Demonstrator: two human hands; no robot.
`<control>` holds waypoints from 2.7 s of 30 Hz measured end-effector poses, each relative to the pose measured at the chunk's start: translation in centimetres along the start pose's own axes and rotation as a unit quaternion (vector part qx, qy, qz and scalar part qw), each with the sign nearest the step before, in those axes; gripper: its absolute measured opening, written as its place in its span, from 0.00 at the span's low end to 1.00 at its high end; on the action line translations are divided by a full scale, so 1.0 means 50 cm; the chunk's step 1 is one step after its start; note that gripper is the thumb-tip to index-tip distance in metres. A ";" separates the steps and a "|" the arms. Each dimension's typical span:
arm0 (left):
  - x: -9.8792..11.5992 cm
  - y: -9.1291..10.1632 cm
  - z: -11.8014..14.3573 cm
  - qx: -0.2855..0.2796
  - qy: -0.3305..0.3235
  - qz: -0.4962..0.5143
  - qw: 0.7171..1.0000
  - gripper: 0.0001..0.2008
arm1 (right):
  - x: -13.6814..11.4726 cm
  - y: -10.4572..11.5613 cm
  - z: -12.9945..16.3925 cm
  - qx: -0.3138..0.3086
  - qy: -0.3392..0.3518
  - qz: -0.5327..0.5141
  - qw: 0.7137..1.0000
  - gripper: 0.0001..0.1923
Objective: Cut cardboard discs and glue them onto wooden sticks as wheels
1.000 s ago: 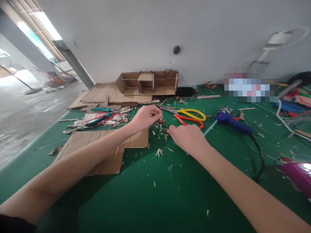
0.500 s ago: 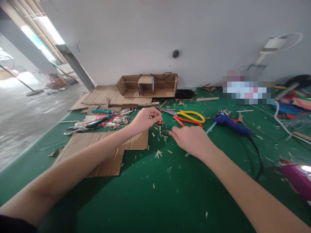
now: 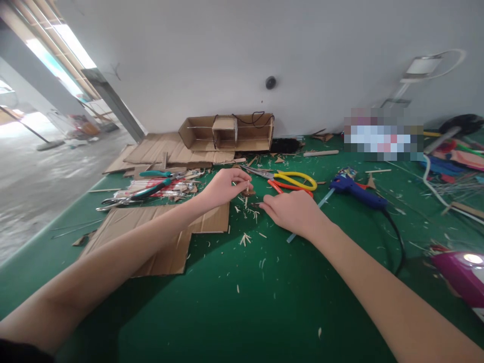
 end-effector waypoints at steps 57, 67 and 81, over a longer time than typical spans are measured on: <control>-0.013 0.015 -0.003 0.037 -0.023 -0.001 0.999 0.08 | -0.032 0.016 -0.001 0.042 -0.110 0.028 0.993 0.25; -0.008 0.013 -0.003 0.037 -0.018 0.004 0.999 0.07 | -0.045 0.021 0.008 0.040 -0.087 0.051 0.994 0.22; 0.005 0.010 -0.001 0.031 -0.020 -0.002 0.999 0.06 | -0.044 0.024 0.005 0.021 -0.105 0.049 0.993 0.22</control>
Point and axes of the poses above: each hand's wrist, its own z-axis away from the middle knuckle, its own y-axis out of the back of the hand, x = y × z, the point moved 3 cm from there along -z, towards the middle knuckle, and after that the axes turned 13 degrees about -x, right-handed, at the moved point
